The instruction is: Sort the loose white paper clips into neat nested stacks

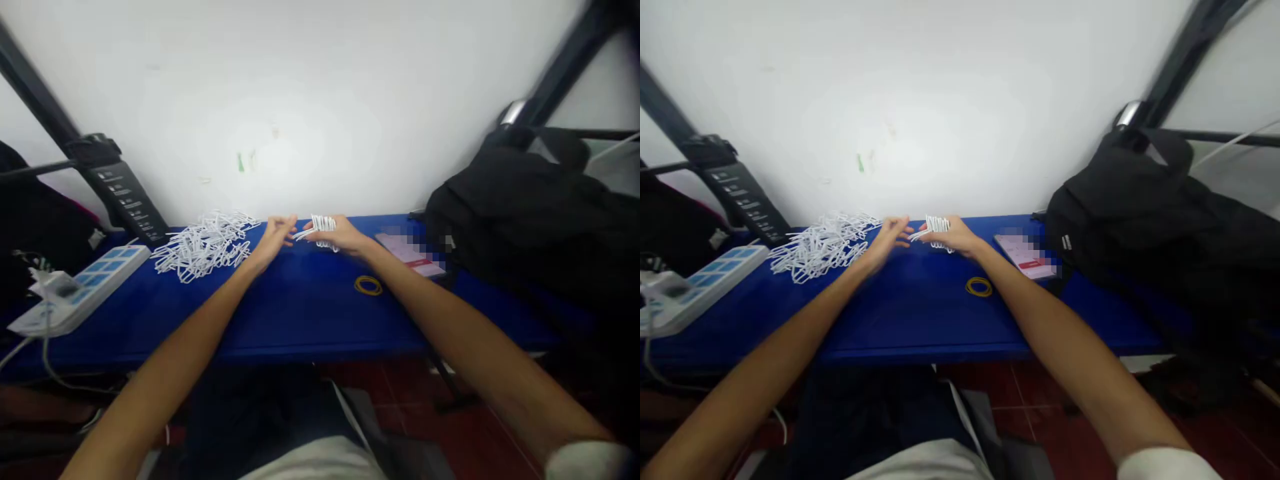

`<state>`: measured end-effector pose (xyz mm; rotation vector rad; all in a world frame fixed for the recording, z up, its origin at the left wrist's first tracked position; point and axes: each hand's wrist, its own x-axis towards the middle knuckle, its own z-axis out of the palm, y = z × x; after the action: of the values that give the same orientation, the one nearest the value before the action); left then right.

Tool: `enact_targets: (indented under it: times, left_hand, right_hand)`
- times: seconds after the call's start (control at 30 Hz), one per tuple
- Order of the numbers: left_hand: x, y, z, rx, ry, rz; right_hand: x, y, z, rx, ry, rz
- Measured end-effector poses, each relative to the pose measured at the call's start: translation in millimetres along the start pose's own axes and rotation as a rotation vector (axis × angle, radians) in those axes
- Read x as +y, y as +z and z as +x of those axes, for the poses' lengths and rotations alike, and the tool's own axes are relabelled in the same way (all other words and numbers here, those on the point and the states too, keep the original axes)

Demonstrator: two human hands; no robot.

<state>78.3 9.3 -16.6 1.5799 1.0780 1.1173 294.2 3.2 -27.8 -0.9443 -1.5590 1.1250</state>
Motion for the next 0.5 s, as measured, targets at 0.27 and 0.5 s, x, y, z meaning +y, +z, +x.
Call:
enact_targets:
  times: [0.27, 0.5]
  left_hand:
    - [21, 50.7, -38, -0.158, -0.104, -0.255]
    - [26, 61.7, -48, -0.114, -0.181, -0.442]
  right_hand:
    - [-3, 17, 0, 0.279, -0.171, -0.530]
    - [-19, 40, -16, 0.328, -0.224, -0.765]
